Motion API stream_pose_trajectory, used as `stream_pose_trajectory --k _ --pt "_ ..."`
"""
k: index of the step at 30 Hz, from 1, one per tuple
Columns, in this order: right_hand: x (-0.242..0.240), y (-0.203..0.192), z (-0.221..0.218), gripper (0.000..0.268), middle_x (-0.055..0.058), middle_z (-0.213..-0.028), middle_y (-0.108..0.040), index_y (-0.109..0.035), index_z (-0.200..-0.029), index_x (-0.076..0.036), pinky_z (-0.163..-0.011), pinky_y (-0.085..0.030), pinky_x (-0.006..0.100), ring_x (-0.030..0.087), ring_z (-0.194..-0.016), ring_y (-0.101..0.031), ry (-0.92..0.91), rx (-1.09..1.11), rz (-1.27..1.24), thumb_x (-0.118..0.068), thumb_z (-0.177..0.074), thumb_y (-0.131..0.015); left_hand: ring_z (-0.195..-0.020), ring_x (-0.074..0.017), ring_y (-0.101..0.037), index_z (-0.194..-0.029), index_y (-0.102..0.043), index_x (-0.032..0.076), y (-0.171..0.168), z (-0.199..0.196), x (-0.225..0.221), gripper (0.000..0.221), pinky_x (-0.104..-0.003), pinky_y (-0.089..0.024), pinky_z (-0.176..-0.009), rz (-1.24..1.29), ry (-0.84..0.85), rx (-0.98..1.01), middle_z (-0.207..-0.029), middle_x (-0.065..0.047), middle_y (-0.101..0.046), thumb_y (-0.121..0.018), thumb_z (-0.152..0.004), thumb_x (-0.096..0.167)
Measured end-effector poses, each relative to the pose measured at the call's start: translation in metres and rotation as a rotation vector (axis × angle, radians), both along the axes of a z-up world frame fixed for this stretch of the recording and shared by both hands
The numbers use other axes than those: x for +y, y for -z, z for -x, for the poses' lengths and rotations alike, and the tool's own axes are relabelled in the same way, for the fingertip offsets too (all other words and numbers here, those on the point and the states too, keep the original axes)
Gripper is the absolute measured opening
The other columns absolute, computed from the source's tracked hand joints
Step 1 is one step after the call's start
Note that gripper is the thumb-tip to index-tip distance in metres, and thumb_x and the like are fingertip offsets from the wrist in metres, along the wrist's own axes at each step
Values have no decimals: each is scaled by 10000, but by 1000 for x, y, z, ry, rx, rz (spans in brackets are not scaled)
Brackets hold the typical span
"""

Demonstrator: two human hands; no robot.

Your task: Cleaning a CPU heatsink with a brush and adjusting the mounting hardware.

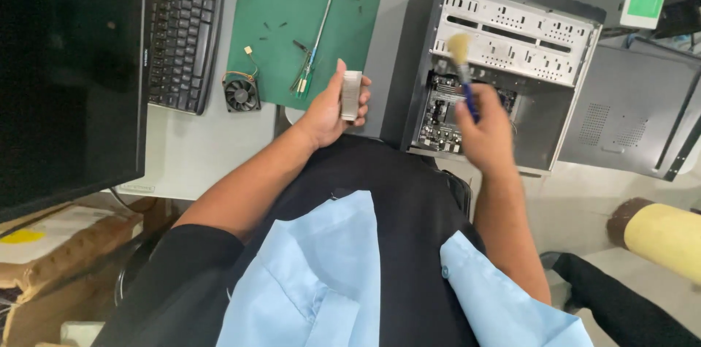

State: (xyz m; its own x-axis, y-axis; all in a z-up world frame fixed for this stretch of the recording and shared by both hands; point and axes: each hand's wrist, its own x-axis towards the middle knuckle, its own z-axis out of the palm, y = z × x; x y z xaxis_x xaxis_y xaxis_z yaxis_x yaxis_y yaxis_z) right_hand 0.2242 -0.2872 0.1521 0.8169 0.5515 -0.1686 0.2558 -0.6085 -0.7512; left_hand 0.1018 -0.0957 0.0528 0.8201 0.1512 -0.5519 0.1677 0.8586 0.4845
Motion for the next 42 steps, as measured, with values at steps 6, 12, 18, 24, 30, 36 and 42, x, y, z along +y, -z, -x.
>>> stream_pose_trajectory --k 6,12,18,24,30,36,42 --pt "14 32 16 230 120 -768 -647 -628 -1087 -98 -547 -436 312 248 -640 -615 -217 70 8 -99 -859 -603 -673 -203 -647 -883 -610 113 39 15 -3 219 -293 -536 -567 73 -244 40 -767 -67 -618 -636 -840 326" --pt "8 40 21 306 128 -832 -613 -301 -1210 -70 -449 -390 216 146 -527 -552 -193 590 -242 -29 -909 -340 -628 -254 -681 -841 -591 52 46 33 -8 374 -328 -543 -427 60 -173 74 -795 -180 -666 -625 -822 423" --pt "14 23 18 364 236 -1014 -598 -494 -1128 31 -533 -452 259 259 -699 -654 -287 745 -454 -232 -911 -367 -647 -236 -685 -921 -612 34 24 33 -6 384 -284 -482 -407 130 -197 25 -887 -178 -676 -642 -808 400" --pt "20 -6 28 628 256 -1072 -608 -419 -1248 43 -671 -448 281 316 -901 -641 -508 735 -473 -375 -782 -475 -850 -299 -673 -1095 -593 61 18 32 -3 345 -283 -479 -538 293 -166 -111 -1075 -192 -632 -660 -814 248" --pt "30 -5 33 86 -11 -622 -643 -653 -840 -194 -563 -435 261 217 -574 -605 -406 28 -63 -227 -865 -578 -827 -319 -677 -1021 -628 64 9 29 -4 266 -371 -529 -592 312 -133 -111 -978 -179 -666 -674 -800 205" --pt "37 -15 36 284 40 -673 -640 -629 -1072 -110 -624 -446 268 167 -621 -607 -423 207 -162 -208 -913 -415 -750 -303 -687 -934 -652 64 5 29 -4 160 -398 -553 -590 310 -143 -133 -887 -182 -678 -679 -796 141" --pt "38 -13 38 356 119 -656 -625 -620 -1038 8 -567 -420 247 166 -591 -595 -465 456 -392 -252 -909 -415 -779 -304 -684 -942 -650 26 6 34 1 191 -452 -571 -656 299 -189 -99 -976 -198 -657 -680 -781 124"
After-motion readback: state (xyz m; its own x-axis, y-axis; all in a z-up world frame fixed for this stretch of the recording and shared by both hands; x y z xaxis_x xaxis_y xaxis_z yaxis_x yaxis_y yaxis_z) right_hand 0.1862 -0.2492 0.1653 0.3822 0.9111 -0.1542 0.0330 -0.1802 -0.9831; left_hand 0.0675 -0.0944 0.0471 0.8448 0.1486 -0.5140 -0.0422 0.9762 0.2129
